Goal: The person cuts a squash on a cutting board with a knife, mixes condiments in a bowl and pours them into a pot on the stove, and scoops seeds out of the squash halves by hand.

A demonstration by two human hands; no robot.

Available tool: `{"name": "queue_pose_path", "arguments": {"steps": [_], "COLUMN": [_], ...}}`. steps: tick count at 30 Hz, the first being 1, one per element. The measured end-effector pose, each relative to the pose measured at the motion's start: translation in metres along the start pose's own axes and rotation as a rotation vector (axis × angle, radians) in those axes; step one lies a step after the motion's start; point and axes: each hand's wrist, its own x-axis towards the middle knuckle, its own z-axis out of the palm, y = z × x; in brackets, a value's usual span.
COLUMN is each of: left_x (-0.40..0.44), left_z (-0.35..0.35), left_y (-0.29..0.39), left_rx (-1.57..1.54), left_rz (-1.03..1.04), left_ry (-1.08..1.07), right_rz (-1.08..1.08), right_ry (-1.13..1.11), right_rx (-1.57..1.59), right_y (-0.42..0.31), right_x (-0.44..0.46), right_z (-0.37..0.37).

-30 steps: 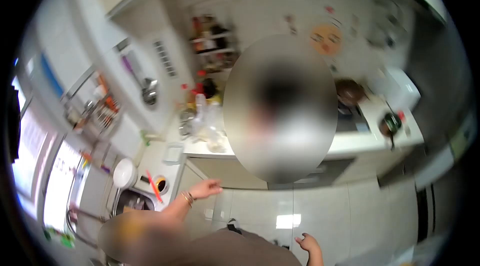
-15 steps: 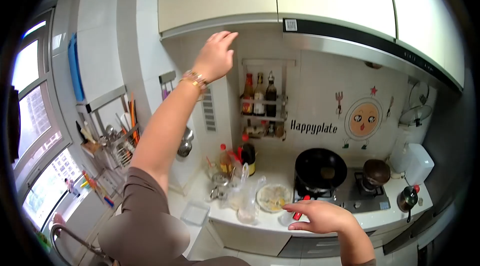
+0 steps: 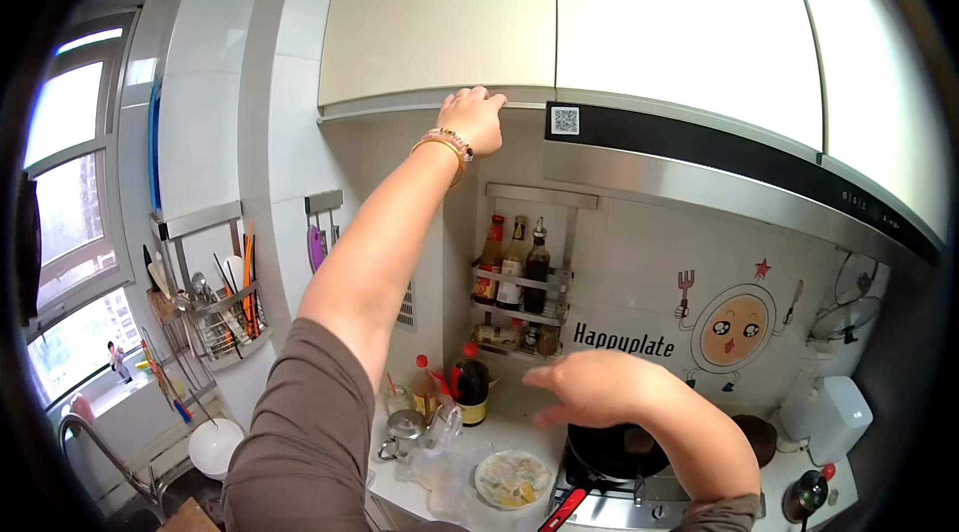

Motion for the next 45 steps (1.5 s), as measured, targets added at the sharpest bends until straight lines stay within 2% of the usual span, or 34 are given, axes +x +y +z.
{"name": "queue_pose_path", "arguments": {"steps": [2,3,5,7,9,12,15,19,20,24,27,31,34,37,38,42,45], "left_x": [-0.008,-0.017,-0.044,-0.078,-0.12,-0.165,-0.194,-0.216,-0.219,-0.227,-0.227,-0.227,-0.227,-0.228,-0.226,-0.222,-0.226], "left_z": [-0.009,-0.015,-0.04,-0.08,-0.122,-0.145,-0.164,-0.185,-0.188,-0.195,-0.194,-0.189,-0.187,-0.193,-0.192,-0.187,-0.188], "left_y": [-0.001,-0.005,-0.03,-0.058,-0.09,-0.153,-0.202,-0.256,-0.268,-0.299,-0.316,-0.335,-0.341,-0.335,-0.334,-0.34,-0.342], "left_rx": [-0.044,-0.071,-0.184,-0.291,-0.395,-0.852,-1.024,-1.251,-1.296,-1.424,-1.486,-1.533,-1.552,-1.538,-1.528,-1.504,-1.499], "left_rz": [0.041,0.058,0.197,0.325,0.296,0.165,0.139,0.056,0.041,0.008,0.003,-0.01,0.014,0.0,0.01,0.025,0.026], "left_ry": [0.037,0.056,0.152,0.286,0.342,0.451,0.565,0.61,0.609,0.614,0.632,0.702,0.704,0.698,0.708,0.708,0.697], "right_rz": [-0.067,-0.121,-0.076,-0.143,-0.103,-0.107,-0.042,0.038,-0.017,0.001,0.044,0.037,0.067,0.068,0.081,0.288,0.367], "right_ry": [0.057,0.184,0.209,0.416,0.523,0.808,1.108,1.258,1.37,1.488,1.404,1.502,1.517,1.59,1.643,1.398,1.328], "right_rx": [-0.003,0.005,0.017,-0.038,-0.062,-0.039,0.043,0.164,0.161,0.103,0.116,-0.244,-0.382,-0.348,-0.54,-0.427,-0.305], "right_y": [0.01,0.017,0.008,0.018,0.017,0.021,0.025,0.028,0.038,0.031,0.025,0.032,0.031,0.033,0.038,0.034,0.02], "right_x": [0.024,0.036,0.057,0.086,0.114,0.173,0.234,0.299,0.325,0.38,0.413,0.438,0.438,0.447,0.45,0.462,0.479], "right_z": [-0.009,-0.005,-0.022,-0.021,-0.036,-0.069,-0.114,-0.173,-0.18,-0.207,-0.219,-0.212,-0.213,-0.244,-0.256,-0.275,-0.272]}}
